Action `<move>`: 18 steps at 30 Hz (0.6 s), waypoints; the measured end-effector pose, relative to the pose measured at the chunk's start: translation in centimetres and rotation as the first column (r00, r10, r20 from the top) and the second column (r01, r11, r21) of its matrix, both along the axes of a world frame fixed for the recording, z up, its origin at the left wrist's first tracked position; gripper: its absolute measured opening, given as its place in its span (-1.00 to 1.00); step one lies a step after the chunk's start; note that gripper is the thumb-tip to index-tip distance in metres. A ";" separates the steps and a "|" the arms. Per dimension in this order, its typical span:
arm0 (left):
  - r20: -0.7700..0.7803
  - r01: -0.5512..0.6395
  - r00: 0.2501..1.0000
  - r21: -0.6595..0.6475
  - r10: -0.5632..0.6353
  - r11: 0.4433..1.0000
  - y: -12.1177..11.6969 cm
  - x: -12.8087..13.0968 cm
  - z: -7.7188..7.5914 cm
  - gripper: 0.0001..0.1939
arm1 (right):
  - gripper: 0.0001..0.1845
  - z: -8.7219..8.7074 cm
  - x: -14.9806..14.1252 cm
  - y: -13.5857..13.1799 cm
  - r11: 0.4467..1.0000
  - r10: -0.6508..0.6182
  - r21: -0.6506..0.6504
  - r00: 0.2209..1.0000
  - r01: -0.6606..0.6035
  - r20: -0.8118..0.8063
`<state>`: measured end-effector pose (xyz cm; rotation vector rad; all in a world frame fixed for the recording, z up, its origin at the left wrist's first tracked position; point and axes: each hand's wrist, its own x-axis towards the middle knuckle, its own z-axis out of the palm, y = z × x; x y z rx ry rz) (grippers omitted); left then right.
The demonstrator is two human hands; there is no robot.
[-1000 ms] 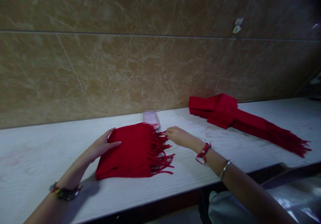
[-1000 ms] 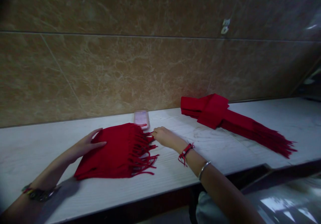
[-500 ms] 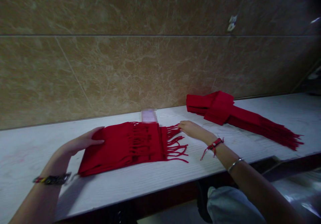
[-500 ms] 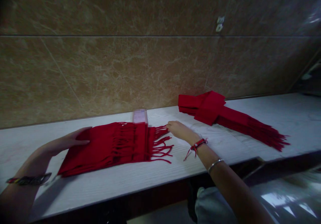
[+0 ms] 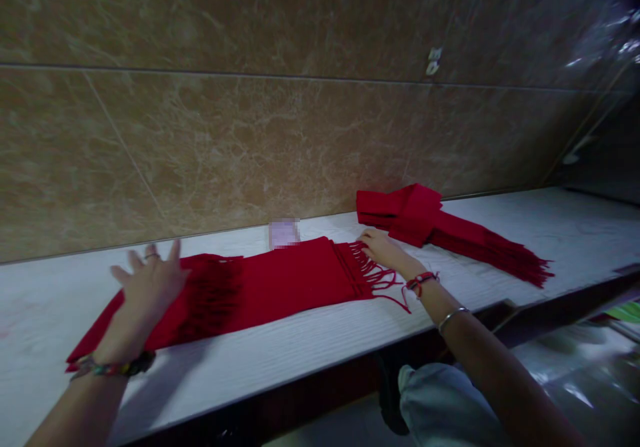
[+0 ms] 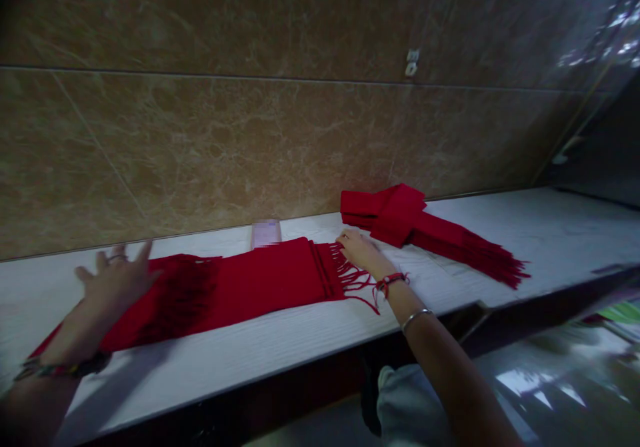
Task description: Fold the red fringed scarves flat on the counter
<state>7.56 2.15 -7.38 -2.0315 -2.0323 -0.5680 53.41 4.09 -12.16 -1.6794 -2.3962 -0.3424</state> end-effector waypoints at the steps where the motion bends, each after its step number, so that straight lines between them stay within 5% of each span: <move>1: -0.085 0.040 0.996 -0.008 -0.040 0.999 -0.5 2.7 -0.2 -0.39 | -0.71 -0.1 -0.8 0.0 0.999 0.054 0.002 0.998 -0.054 -0.028; 2: -0.123 0.174 0.976 -0.050 -0.179 0.983 -0.9 5.2 -0.6 -0.42 | -0.68 -0.2 -1.6 0.0 0.993 0.113 -0.006 0.992 -0.114 -0.061; 4: -0.138 0.468 0.855 -0.209 -0.499 0.859 -1.6 9.3 -1.9 -0.44 | -0.63 -0.7 -2.9 -0.3 0.979 0.189 -0.058 0.974 -0.197 -0.122; 6: -0.110 0.552 0.775 -0.364 -0.623 0.750 -1.8 11.1 -3.6 -0.39 | -0.59 -1.6 -3.7 -0.7 0.972 0.178 -0.129 0.974 -0.196 -0.139; 8: -0.105 0.520 0.770 -0.468 -0.629 0.715 -1.6 10.9 -5.0 -0.36 | -0.55 -2.6 -4.0 -1.1 0.976 0.138 -0.154 0.983 -0.157 -0.123; 13: -0.128 0.524 0.766 -0.443 -0.630 0.727 -0.8 5.0 -6.4 -0.41 | -0.48 -3.7 -3.5 -1.6 0.982 0.131 -0.128 0.989 -0.139 -0.070; 18: -0.152 0.650 0.687 -0.310 -0.711 0.694 -0.3 -5.8 -6.3 -0.56 | -0.50 -3.3 -2.5 -1.0 0.977 0.156 -0.142 0.987 -0.160 -0.038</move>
